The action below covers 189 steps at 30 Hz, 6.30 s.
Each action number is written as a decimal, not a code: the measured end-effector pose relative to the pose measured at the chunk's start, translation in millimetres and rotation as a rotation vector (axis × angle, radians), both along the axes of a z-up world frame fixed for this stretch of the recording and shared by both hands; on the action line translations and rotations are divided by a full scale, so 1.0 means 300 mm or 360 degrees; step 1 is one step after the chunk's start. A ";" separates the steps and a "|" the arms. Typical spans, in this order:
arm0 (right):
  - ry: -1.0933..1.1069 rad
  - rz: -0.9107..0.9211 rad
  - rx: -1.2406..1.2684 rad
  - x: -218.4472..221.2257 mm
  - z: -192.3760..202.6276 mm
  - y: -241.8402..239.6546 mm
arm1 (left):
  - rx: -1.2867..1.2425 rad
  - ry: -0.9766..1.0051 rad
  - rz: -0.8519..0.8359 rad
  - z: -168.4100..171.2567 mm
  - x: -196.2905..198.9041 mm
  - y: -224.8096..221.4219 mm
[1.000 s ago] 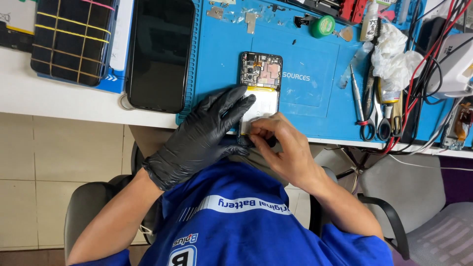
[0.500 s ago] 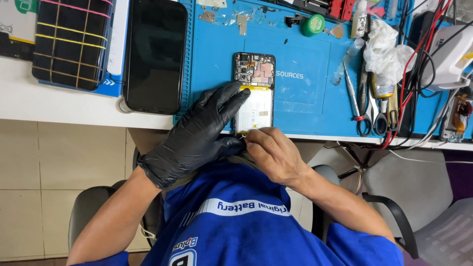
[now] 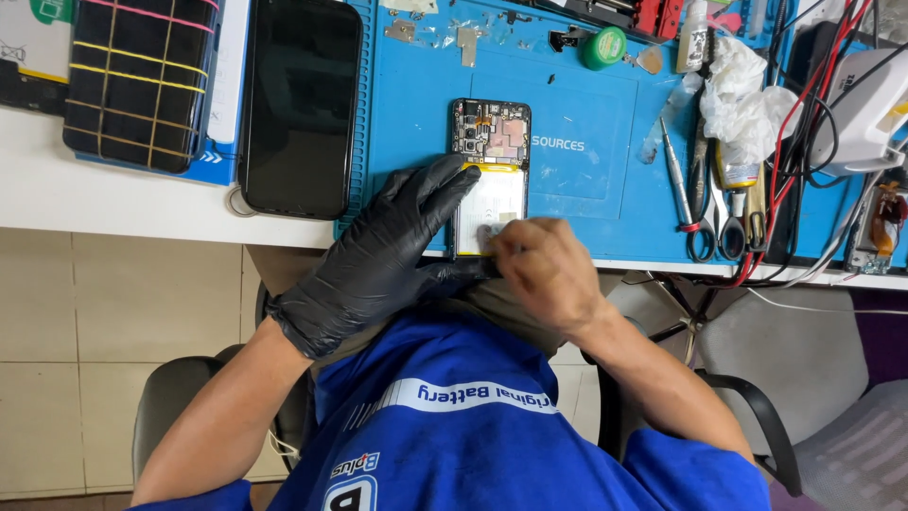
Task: A person removes a battery from a mobile phone, prepares adhesive tape, and installs a new battery at a repair station.
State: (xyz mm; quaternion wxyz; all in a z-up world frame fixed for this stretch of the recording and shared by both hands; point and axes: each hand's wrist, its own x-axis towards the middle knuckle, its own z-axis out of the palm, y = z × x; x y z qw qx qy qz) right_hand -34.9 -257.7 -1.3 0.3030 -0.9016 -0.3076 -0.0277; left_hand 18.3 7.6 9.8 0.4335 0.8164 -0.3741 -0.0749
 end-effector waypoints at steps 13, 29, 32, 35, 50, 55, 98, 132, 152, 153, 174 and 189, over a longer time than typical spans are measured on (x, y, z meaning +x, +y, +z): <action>0.0331 -0.0164 0.0477 -0.006 0.152 0.107 | -0.0102 0.0120 -0.0068 -0.019 0.014 0.025; 0.0753 0.0115 -0.0114 0.142 0.329 0.157 | -0.0164 0.0071 -0.0066 -0.021 0.019 0.032; 0.0797 0.0064 -0.0164 0.144 0.324 0.166 | -0.0177 0.0075 -0.0074 -0.022 0.021 0.034; 0.0693 0.0141 -0.0140 0.132 0.331 0.180 | -0.0200 0.0080 -0.0090 -0.017 0.023 0.039; -0.0677 0.0155 -0.0415 -0.043 0.192 0.194 | -0.0167 0.0049 -0.0025 -0.027 0.003 0.036; -0.0723 0.0073 -0.0323 -0.067 0.167 0.202 | -0.0101 0.0068 -0.0015 -0.021 0.006 0.037; 0.0476 -0.1205 0.0802 0.102 0.163 0.138 | -0.0161 0.0197 0.0172 0.023 0.014 -0.018; 0.0178 0.1327 -0.0585 0.571 0.275 0.102 | 0.0111 0.0051 0.1096 0.032 -0.217 -0.114; 0.0737 0.1539 -0.1345 0.639 0.322 0.253 | 0.0126 -0.0069 0.1264 -0.034 -0.239 -0.188; 0.0799 0.1546 -0.1375 0.648 0.317 0.257 | 0.0082 -0.0020 0.1280 -0.025 -0.235 -0.186; 0.0366 0.1322 -0.0843 0.601 0.301 0.122 | 0.0328 -0.0403 0.1389 -0.071 -0.213 -0.266; 0.0246 0.1337 -0.0834 0.553 0.279 0.100 | 0.0250 -0.0427 0.1429 -0.086 -0.213 -0.269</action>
